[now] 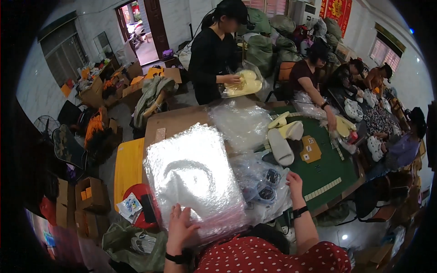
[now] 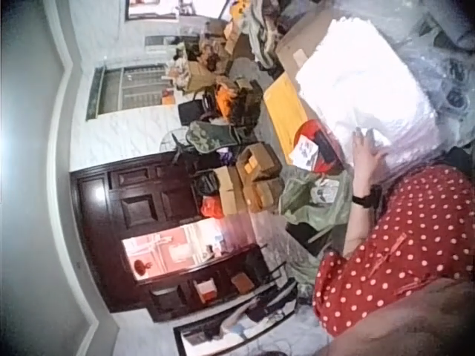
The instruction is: Packing various types of shoes into plastic bags at a manufacturing workstation.
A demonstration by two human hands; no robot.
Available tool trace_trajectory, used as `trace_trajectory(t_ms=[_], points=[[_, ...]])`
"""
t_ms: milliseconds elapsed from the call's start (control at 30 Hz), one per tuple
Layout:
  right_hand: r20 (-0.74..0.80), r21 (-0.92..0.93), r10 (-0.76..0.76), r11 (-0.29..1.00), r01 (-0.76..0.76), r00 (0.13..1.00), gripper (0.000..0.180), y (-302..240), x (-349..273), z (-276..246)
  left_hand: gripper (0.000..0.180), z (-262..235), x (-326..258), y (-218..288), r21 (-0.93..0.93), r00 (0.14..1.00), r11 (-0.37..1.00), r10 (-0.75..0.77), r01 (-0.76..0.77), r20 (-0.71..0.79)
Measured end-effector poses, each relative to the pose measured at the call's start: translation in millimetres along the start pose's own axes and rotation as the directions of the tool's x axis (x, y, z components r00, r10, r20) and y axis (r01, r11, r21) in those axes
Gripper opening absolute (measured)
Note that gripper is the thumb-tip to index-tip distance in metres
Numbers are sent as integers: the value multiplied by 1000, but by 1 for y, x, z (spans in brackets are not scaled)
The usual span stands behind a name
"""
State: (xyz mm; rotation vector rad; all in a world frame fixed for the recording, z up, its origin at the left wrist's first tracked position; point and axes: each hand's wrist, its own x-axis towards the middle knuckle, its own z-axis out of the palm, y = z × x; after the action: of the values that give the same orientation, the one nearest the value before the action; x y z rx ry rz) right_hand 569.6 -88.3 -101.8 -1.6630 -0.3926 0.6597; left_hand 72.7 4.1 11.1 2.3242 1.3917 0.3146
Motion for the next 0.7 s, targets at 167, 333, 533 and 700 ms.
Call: trace_trajectory(t_ms=[167, 333, 533, 700], points=[[-217, 365, 169, 928, -81, 961, 27, 44, 96, -9, 78, 0, -1, 9, 34, 992, 992, -122, 122, 7], [-339, -282, -146, 958, 48, 929, 42, 85, 178, 4, 79, -4, 13, 25, -42, 983, 982, -183, 183, 14], [-306, -44, 196, 975, -219, 932, 46, 105, 234, 38, 80, 6, 9, 11, -3, 982, 982, -188, 188, -6], [45, 786, 391, 554, -274, 919, 33, 95, 224, 28, 80, 19, 9, -4, 27, 992, 991, -129, 128, 10]])
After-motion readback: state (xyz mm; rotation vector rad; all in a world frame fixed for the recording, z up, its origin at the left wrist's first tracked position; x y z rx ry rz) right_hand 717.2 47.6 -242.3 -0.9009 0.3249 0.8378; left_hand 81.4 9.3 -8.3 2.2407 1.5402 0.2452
